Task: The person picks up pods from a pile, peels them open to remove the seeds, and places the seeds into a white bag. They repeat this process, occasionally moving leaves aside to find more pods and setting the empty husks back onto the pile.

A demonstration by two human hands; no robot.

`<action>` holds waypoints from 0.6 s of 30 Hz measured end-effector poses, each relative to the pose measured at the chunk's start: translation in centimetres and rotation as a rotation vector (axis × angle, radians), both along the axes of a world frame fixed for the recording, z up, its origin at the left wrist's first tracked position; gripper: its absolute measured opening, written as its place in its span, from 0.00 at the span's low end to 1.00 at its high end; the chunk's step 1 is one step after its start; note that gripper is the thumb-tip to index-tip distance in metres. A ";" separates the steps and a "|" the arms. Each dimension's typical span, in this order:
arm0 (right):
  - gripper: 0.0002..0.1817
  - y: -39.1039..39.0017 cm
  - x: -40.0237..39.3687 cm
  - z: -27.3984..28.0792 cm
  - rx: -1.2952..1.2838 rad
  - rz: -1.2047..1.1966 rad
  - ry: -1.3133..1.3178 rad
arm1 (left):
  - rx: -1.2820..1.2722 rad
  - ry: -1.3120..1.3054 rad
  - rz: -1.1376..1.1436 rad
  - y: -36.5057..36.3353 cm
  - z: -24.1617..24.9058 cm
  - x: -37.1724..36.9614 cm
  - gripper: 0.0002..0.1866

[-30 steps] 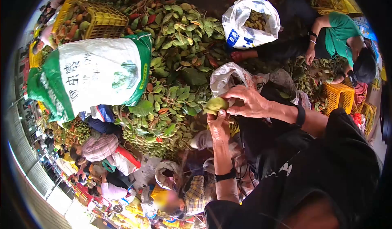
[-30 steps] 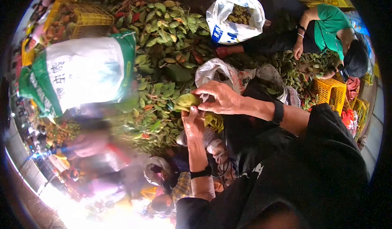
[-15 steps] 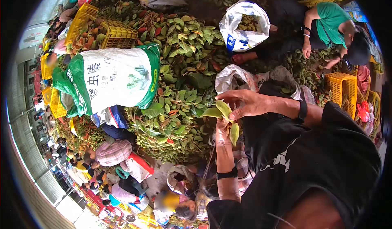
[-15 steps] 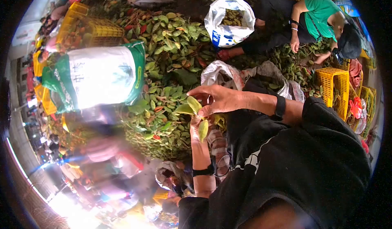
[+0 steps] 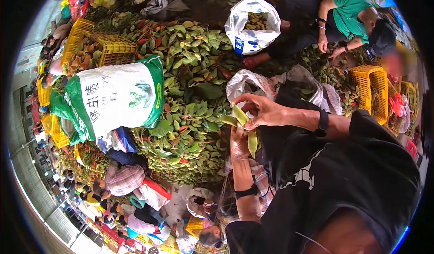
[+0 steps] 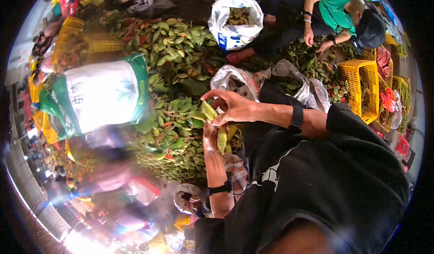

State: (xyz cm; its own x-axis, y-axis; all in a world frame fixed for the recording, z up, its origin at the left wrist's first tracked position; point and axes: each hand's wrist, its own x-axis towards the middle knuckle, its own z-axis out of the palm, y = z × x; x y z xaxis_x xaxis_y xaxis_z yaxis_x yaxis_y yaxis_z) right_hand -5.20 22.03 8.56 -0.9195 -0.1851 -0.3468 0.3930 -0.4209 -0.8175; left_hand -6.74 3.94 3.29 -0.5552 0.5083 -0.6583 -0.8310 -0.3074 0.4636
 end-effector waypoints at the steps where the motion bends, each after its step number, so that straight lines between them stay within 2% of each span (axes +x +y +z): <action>1: 0.36 -0.1 0.1 -0.3 0.068 -0.029 0.015 | 0.088 0.035 -0.030 -0.2 0.2 -0.1 0.35; 2: 0.36 -0.2 0.2 -0.8 0.136 -0.058 0.030 | 0.175 0.070 -0.061 -0.3 0.3 0.0 0.36; 3: 0.36 0.1 0.3 -1.3 0.292 0.006 0.081 | -0.031 0.164 -0.022 0.1 -0.1 0.8 0.37; 4: 0.36 0.2 0.5 -1.7 0.291 0.001 0.077 | -0.106 0.213 -0.120 -0.6 -1.2 0.5 0.37; 6: 0.35 0.1 0.7 -2.1 0.277 0.046 -0.002 | -0.142 0.232 -0.085 0.0 -0.4 0.7 0.34; 7: 0.35 0.1 0.9 -2.3 0.171 0.038 -0.005 | -0.144 0.232 -0.091 0.1 0.1 0.7 0.34; 8: 0.35 0.2 1.0 -2.3 0.169 0.031 -0.004 | -0.179 0.258 -0.109 0.4 0.6 0.6 0.32; 10: 0.38 0.5 1.2 -2.2 -0.222 -0.005 -0.036 | -0.214 0.289 -0.135 0.4 0.8 0.3 0.30; 12: 0.37 0.8 1.4 -2.2 -0.233 0.009 -0.042 | -0.186 0.398 -0.241 0.6 1.4 -0.1 0.26; 13: 0.37 0.9 1.5 -2.3 -0.241 0.030 -0.050 | -0.126 0.390 -0.219 0.6 1.8 0.0 0.22; 14: 0.37 1.1 1.5 -2.3 -0.241 0.020 -0.047 | -0.125 0.392 -0.229 0.8 2.1 -0.1 0.22; 16: 0.33 1.4 1.7 -2.4 0.031 0.120 0.040 | -0.163 0.303 -0.289 0.8 2.5 0.0 0.17; 18: 0.31 1.3 2.3 -2.1 0.025 0.071 -0.003 | -0.202 0.366 -0.312 0.7 1.5 0.4 0.15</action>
State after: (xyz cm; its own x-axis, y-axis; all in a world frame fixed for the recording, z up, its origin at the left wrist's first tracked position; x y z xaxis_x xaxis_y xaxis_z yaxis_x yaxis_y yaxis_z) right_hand -2.91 23.32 6.41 -0.9034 -0.2406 -0.3549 0.4235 -0.3714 -0.8262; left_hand -6.35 4.59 4.75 -0.6096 0.5693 -0.5517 -0.6414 0.0547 0.7652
